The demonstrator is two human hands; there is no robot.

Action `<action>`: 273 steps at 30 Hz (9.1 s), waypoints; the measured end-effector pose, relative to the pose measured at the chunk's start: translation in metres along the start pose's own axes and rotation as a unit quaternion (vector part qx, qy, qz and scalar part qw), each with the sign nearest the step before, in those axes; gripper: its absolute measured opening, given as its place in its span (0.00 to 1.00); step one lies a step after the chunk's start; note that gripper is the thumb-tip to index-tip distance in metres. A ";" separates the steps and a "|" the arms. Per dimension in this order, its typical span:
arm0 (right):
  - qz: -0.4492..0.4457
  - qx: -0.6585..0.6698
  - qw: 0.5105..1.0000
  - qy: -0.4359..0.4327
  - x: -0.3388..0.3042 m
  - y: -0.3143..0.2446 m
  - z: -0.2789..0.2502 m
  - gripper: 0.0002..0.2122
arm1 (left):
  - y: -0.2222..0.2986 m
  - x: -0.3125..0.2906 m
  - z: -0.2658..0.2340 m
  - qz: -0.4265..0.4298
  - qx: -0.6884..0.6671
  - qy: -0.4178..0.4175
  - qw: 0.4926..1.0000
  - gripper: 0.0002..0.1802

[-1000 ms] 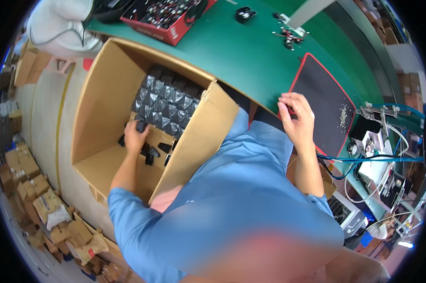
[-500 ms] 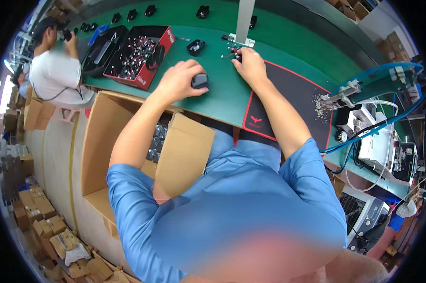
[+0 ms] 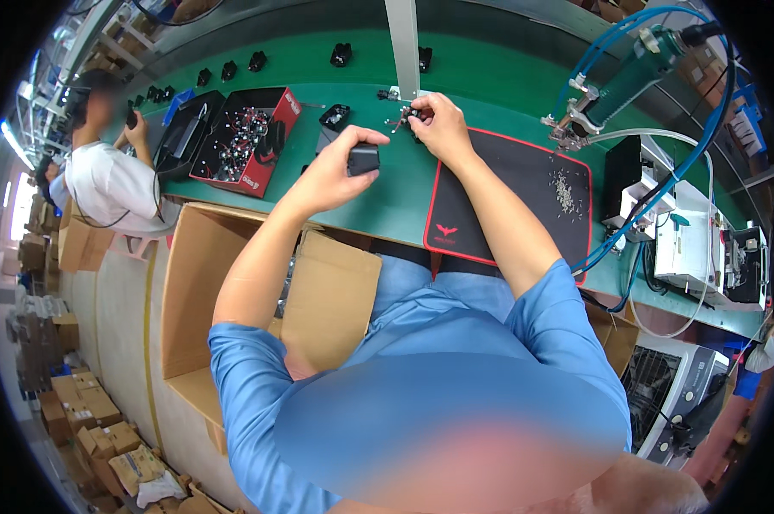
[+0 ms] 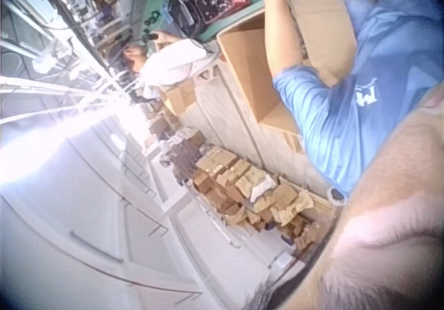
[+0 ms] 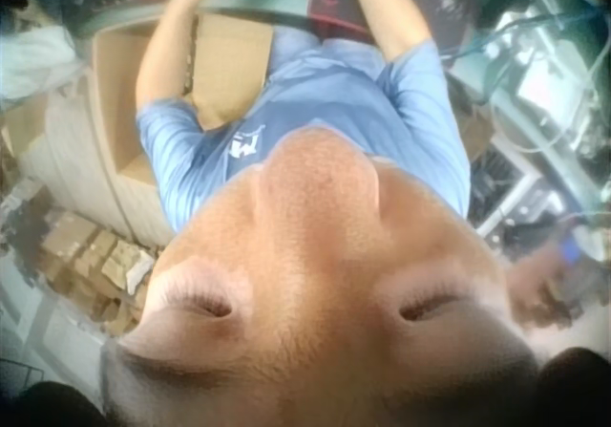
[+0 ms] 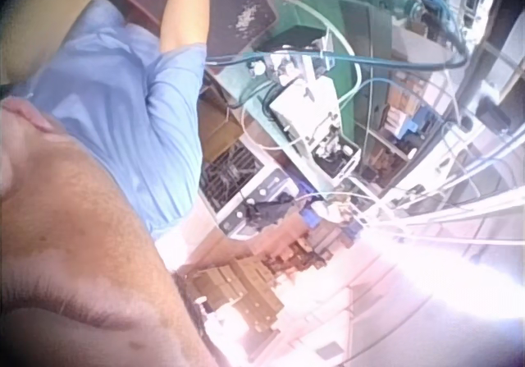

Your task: Manually assemble electronic components into housings and secure with an electric screwdriver.

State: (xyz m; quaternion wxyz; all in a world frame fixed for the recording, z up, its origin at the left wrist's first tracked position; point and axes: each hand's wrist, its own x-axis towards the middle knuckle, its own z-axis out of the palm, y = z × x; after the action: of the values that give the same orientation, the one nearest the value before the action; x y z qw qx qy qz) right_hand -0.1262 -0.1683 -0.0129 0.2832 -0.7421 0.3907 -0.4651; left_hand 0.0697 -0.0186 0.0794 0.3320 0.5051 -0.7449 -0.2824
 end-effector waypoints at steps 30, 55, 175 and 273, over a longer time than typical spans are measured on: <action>0.063 -0.308 0.949 0.003 -0.212 -0.066 -0.156 0.12 | 0.011 0.015 0.136 0.086 0.159 -0.112 0.977 0.45; 0.125 -0.245 0.961 0.010 -0.211 -0.047 -0.172 0.08 | -0.001 0.027 0.167 0.252 0.023 -0.099 0.962 0.44; 0.084 0.387 0.904 0.162 -0.077 -0.167 -0.138 0.46 | -0.005 0.030 0.171 0.232 -0.005 -0.032 0.972 0.44; 0.045 -0.261 0.964 0.010 -0.219 -0.066 -0.141 0.08 | -0.009 0.031 0.153 0.234 -0.023 -0.148 0.961 0.46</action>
State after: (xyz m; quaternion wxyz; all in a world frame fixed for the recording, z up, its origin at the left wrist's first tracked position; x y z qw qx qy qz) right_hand -0.2913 0.0440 -0.0061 0.0962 -0.7674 0.5341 -0.3414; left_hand -0.0535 -0.0375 -0.0157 0.2864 0.2616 -0.8763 -0.2856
